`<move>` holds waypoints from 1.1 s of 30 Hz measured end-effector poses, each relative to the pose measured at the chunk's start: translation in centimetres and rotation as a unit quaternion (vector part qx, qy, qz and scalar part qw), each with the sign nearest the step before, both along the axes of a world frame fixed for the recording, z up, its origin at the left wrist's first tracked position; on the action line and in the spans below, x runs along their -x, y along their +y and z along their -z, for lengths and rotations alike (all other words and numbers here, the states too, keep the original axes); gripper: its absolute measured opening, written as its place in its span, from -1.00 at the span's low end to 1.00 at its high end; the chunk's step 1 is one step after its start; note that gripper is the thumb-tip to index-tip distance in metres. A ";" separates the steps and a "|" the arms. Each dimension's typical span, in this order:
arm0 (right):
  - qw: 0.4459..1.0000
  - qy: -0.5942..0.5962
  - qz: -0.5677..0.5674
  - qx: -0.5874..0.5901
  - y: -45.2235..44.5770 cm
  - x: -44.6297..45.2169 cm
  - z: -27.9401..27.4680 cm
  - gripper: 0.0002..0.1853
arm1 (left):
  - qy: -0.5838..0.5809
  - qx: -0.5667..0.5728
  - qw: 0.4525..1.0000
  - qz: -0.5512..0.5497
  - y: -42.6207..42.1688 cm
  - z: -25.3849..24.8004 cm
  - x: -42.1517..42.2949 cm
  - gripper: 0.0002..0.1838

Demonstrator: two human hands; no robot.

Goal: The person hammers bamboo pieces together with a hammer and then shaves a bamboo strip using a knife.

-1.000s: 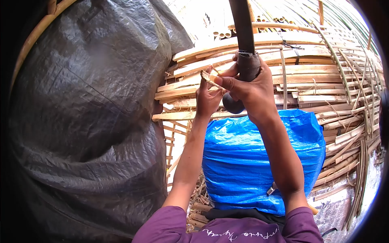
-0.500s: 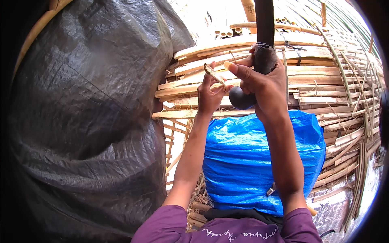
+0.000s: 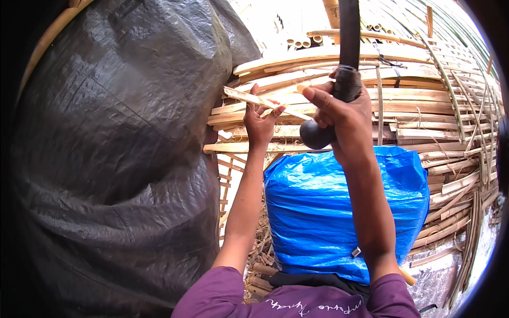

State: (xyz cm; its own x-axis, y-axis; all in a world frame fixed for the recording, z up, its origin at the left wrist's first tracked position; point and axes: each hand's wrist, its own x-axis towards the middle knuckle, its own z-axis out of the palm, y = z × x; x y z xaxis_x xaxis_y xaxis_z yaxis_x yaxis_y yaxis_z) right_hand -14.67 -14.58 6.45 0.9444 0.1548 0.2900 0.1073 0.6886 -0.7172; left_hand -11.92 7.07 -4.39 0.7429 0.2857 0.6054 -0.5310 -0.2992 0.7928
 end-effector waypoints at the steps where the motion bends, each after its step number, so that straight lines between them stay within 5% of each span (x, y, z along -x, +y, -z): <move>1: 1.000 0.008 -0.028 0.011 0.6 0.5 0.2 -0.72 | -0.004 0.026 1.000 -0.004 -0.3 -0.1 0.1 -0.03; 4: 0.994 0.041 -0.098 0.026 3.7 2.4 1.2 -0.52 | 0.047 0.172 0.982 0.061 -0.3 0.1 0.5 -0.03; 12: 0.978 -0.069 -0.194 0.047 10.2 6.8 2.5 -0.49 | 0.012 0.124 0.992 -0.031 0.0 0.5 0.2 -0.10; 14: 0.977 -0.112 -0.164 0.083 10.2 6.7 2.5 -0.50 | 0.010 0.111 0.993 -0.029 -0.3 0.5 1.2 -0.27; 24: 0.951 -0.176 0.115 0.226 9.2 1.8 1.1 -0.46 | -0.021 0.085 0.994 -0.059 -0.6 1.4 1.3 -0.32; 33: 0.980 -0.135 0.056 0.138 9.7 1.6 2.2 -0.55 | -0.027 0.061 0.996 -0.062 -1.2 1.4 1.3 -0.37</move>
State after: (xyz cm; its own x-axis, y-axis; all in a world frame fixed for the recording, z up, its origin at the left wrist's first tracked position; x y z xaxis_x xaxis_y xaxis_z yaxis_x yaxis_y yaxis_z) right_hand -16.32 -4.88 4.27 0.8542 0.1625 0.4939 0.3832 0.4452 -0.8093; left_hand -13.27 5.89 -5.80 0.6644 0.4471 0.5989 -0.5394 -0.2678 0.7983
